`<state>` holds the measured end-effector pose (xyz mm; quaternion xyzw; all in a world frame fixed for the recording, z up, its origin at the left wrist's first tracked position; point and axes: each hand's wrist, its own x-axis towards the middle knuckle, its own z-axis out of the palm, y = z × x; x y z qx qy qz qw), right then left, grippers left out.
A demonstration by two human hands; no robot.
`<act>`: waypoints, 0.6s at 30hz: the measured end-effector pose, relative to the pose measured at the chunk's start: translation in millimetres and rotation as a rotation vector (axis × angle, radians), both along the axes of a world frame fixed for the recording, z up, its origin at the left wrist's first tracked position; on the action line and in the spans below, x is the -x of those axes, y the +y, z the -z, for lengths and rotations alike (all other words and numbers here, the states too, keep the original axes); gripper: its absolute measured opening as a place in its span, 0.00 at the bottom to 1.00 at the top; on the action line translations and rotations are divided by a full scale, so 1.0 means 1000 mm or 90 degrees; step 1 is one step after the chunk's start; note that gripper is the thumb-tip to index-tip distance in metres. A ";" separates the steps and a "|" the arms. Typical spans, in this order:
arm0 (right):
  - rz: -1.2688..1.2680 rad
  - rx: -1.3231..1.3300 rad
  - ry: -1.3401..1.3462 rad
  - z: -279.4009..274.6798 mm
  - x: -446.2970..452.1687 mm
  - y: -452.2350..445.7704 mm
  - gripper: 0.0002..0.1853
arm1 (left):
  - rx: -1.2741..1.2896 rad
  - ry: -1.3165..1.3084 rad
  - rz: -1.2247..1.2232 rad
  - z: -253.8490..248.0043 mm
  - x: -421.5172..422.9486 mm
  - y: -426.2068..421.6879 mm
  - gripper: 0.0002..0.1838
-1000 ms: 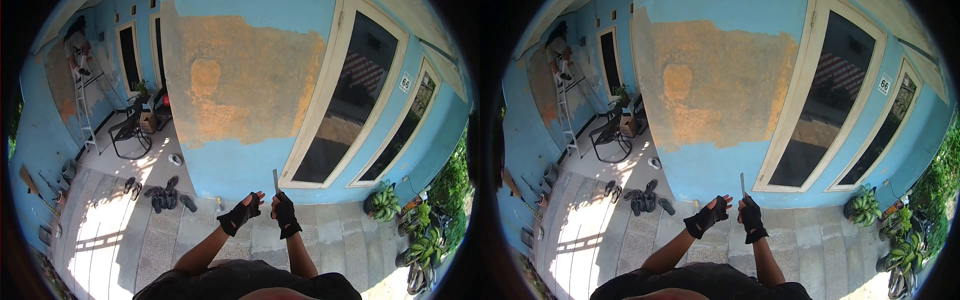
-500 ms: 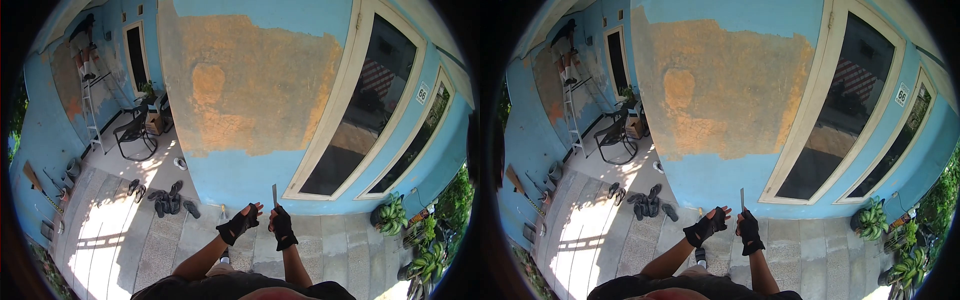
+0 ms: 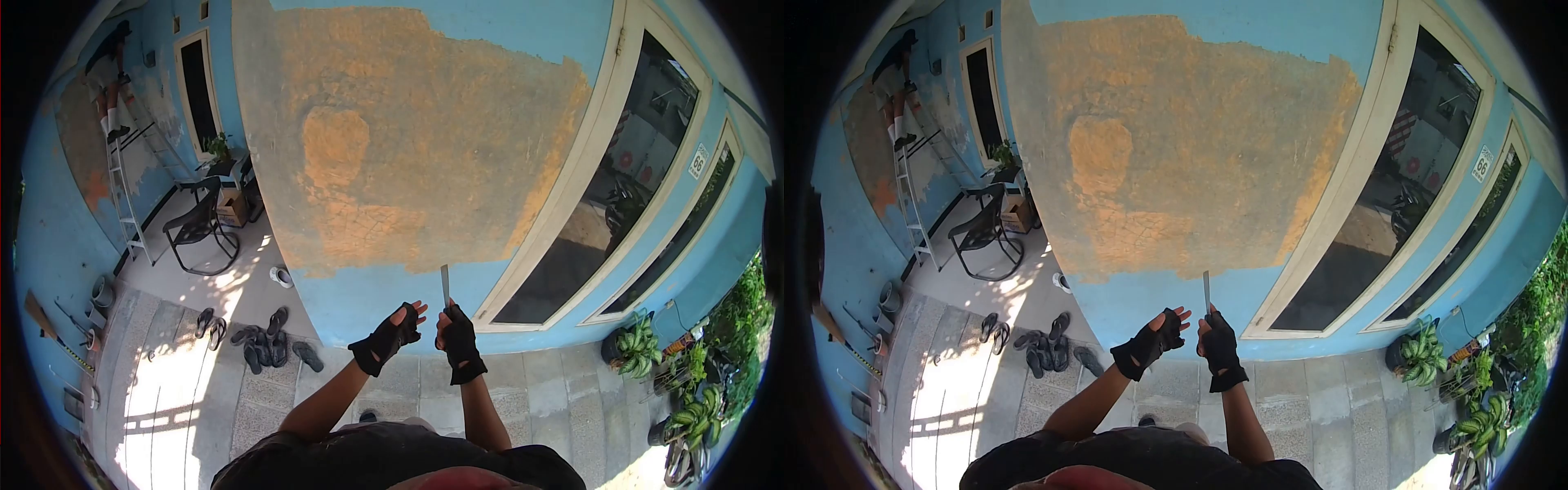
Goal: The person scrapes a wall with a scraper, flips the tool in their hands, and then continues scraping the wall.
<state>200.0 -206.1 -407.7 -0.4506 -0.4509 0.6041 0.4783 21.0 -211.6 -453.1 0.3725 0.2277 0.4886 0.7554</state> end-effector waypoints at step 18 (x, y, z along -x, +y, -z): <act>-0.680 -0.035 0.575 -0.258 0.061 0.184 0.11 | -0.365 0.002 -0.152 -0.330 0.014 0.192 0.30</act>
